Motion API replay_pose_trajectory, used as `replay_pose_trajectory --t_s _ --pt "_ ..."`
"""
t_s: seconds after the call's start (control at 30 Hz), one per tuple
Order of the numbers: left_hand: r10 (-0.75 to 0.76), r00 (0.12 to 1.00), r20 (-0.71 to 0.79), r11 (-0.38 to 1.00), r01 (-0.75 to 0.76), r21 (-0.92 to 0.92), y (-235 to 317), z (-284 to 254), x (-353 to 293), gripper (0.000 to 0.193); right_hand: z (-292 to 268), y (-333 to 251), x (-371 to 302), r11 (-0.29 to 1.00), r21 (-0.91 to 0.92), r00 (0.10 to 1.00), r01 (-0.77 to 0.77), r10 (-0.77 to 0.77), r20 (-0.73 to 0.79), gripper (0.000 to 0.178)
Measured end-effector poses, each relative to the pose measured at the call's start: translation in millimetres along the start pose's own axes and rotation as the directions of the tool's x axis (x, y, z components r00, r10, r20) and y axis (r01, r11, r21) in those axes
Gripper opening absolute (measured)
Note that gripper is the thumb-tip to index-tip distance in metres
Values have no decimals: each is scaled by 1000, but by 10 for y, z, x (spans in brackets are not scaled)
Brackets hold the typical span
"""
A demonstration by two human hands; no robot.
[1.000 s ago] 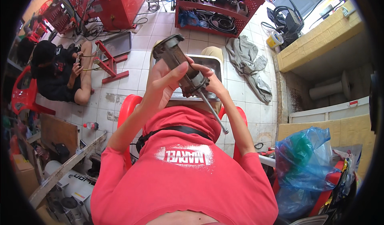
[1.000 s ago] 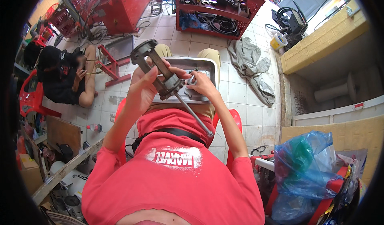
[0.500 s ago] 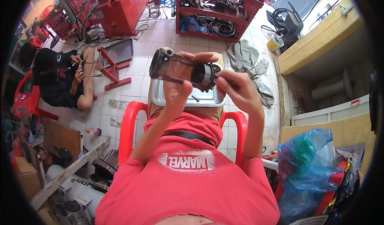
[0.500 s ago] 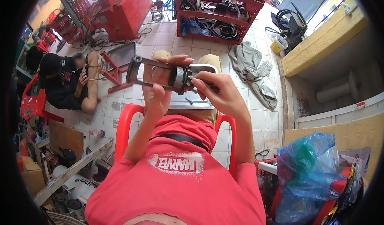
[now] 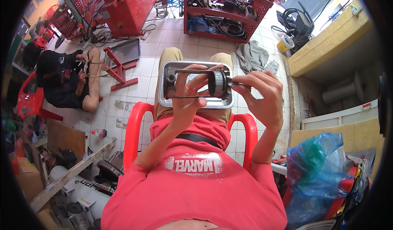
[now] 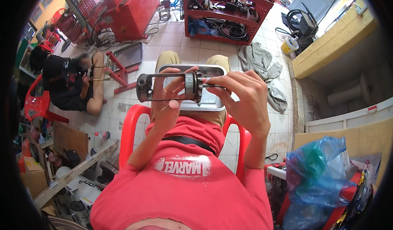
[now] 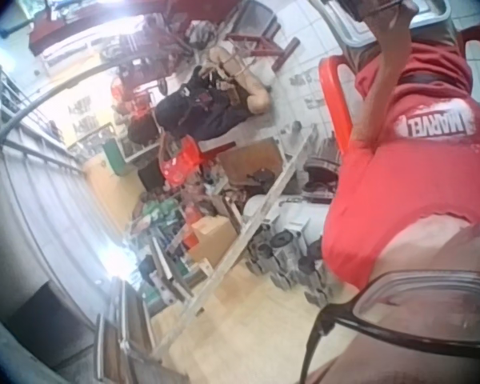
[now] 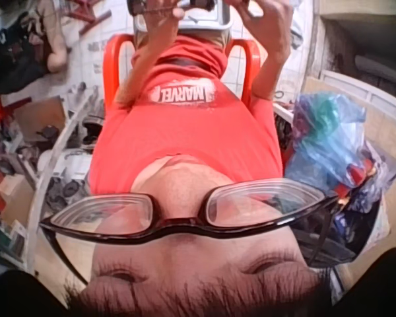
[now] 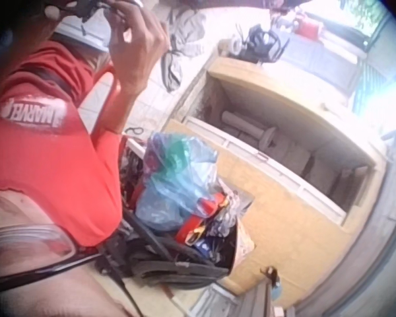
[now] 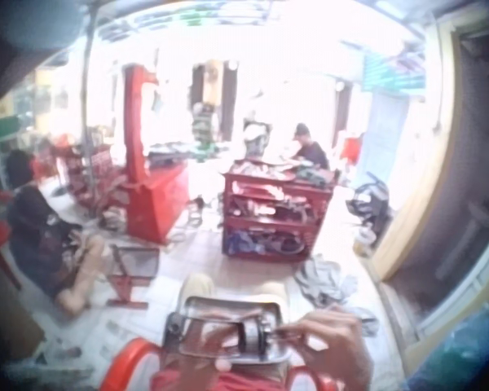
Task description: The person assembles a mechanical component by hand, inserting a small metal pin into a cylindrical housing and then attaching a larger circular part. They manipulate the assembly to check the fit and alignment of the parts.
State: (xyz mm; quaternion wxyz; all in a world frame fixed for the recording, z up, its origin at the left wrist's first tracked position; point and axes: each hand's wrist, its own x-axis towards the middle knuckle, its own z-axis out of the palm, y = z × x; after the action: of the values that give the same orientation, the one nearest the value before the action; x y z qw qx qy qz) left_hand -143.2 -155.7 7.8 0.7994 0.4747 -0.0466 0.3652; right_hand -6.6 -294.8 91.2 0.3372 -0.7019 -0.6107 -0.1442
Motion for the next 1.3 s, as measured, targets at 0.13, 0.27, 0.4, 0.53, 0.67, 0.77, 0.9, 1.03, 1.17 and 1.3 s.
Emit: replay_pose_trajectory --t_s 0.13,0.27,0.4,0.53,0.67,0.77,0.9,1.03,1.17,1.3 --pt "5 996 87 1000 -6 19 139 18 80 90 -11 27 -60 989 94 994 -113 111 24 11" --pt "112 972 209 993 -104 -49 117 -122 98 92 25 -66 3 985 159 990 -70 87 -108 12" --pt "-32 934 355 999 20 38 247 -282 300 88 58 -78 5 989 141 971 -51 82 -226 14" --pt "2 884 467 991 -63 116 301 -471 260 89 58 -118 13 988 147 987 -56 77 -139 12" --pt "48 855 516 962 -179 208 451 -521 219 77 69 -108 -12 985 163 998 -58 52 43 11" --pt "45 866 499 967 -163 195 556 -467 235 71 75 -154 19 962 266 998 -63 62 10 10" --pt "53 890 452 992 -98 77 472 -474 251 71 111 -135 45 959 283 987 19 26 -156 15" --pt "53 888 457 998 -58 -3 460 -493 231 73 -36 -208 -11 998 54 999 -43 42 25 14" --pt "85 870 486 996 -93 -8 431 -456 253 74 -56 -222 -13 999 1 995 46 -46 -84 15" --pt "89 865 494 993 -116 23 452 -493 247 76 -90 -283 -30 997 71 997 4 2 -76 15"
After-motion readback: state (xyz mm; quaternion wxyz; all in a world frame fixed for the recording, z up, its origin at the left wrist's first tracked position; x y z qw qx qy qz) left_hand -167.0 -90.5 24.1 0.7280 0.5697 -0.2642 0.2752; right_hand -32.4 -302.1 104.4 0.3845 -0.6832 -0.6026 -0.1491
